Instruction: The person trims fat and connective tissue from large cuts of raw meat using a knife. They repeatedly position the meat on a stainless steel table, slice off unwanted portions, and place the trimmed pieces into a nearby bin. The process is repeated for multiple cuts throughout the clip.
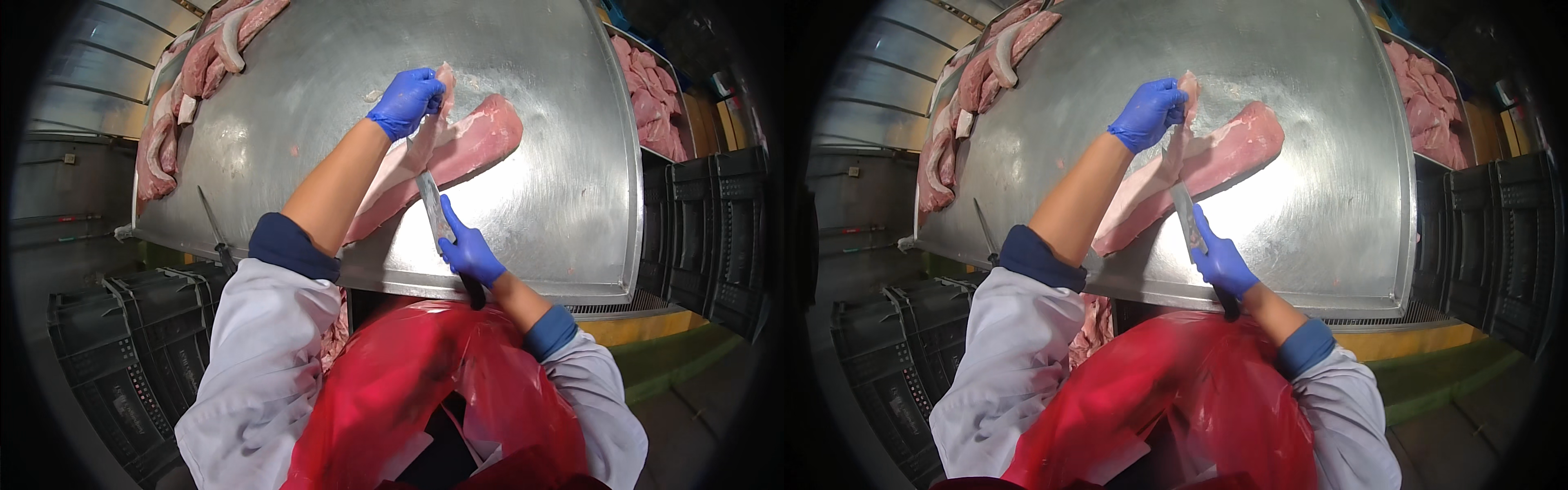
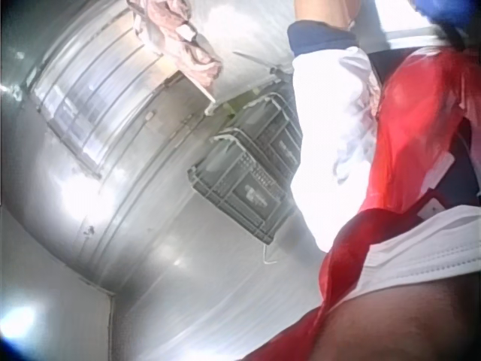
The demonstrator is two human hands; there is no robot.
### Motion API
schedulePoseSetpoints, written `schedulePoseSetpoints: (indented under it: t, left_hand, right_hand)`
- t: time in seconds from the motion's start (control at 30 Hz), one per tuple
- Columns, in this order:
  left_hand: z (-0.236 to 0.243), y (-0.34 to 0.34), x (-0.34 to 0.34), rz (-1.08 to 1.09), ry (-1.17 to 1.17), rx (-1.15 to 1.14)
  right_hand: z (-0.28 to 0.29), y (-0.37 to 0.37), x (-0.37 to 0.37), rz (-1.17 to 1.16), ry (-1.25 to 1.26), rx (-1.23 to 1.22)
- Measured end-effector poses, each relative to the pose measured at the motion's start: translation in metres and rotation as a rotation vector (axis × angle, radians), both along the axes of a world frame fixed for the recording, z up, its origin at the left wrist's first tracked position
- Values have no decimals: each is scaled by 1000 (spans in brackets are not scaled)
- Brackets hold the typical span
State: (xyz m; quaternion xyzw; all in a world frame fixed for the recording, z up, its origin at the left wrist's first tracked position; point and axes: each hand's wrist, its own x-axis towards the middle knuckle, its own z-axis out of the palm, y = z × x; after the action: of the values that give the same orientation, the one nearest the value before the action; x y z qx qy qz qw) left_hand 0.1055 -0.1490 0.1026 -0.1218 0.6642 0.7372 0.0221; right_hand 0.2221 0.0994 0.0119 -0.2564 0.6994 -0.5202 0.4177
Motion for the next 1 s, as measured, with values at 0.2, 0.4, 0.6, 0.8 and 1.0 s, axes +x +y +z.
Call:
schedulePoseSetpoints:
  t: [0.2, 0.4, 0.6, 0.8, 1.0]
  left_hand:
    - [18, -28, 38, 92, 149, 72]
    - [5, -205, 170, 82, -43, -142]
    - [-100, -128, 183, -238, -118, -1062]
    - [-91, -45, 167, -393, -257, -1151]
    - [-76, -73, 171, -597, -414, -1333]
  right_hand:
    - [6, -49, -8, -46, 1, 114]
    - [23, 51, 45, 18, -84, 109]
    - [3, -31, -65, -356, -19, -43]
    - [-58, -47, -113, -274, 377, -54]
    - [-16, -51, -101, -223, 283, 91]
